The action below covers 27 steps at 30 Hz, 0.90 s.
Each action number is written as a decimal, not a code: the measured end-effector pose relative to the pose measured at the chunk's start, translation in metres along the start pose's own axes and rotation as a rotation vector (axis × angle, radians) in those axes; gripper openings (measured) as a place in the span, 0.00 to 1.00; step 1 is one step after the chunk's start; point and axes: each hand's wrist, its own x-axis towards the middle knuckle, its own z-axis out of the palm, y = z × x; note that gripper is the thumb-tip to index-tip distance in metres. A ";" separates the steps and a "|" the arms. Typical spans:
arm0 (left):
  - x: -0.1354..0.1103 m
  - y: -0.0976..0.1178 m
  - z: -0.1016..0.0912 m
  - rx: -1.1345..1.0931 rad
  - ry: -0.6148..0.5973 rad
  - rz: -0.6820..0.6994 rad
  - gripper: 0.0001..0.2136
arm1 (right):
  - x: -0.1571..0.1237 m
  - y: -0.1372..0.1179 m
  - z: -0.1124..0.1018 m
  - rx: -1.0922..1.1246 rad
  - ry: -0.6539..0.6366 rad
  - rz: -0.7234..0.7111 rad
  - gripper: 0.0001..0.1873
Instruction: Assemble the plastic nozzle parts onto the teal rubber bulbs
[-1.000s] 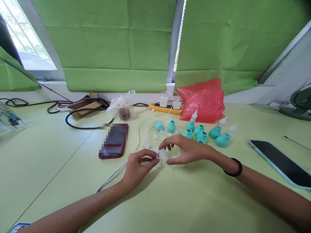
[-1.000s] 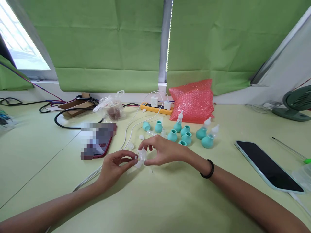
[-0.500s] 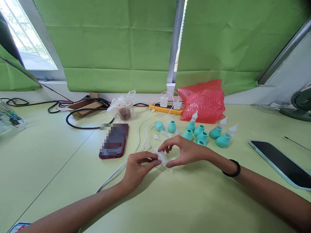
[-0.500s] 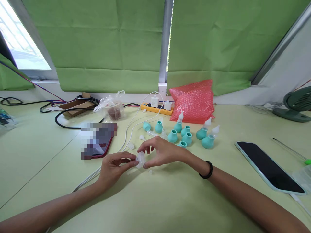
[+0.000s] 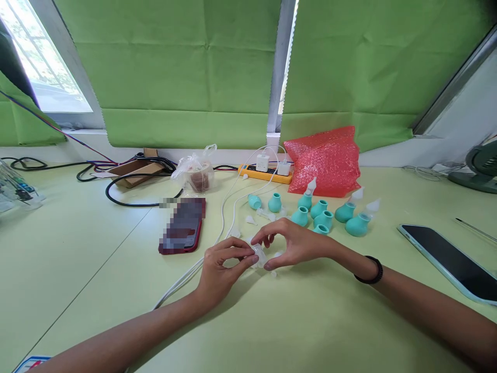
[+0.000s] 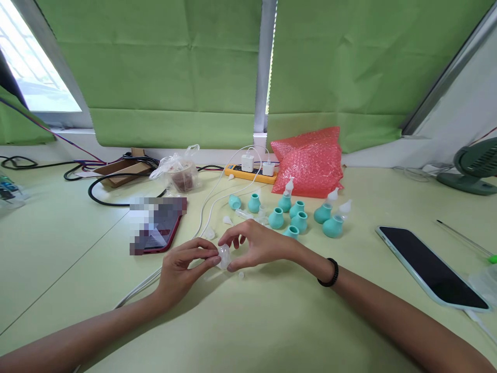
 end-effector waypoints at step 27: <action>-0.004 -0.002 -0.002 0.106 -0.115 0.120 0.09 | 0.001 -0.003 -0.001 0.003 0.038 0.018 0.19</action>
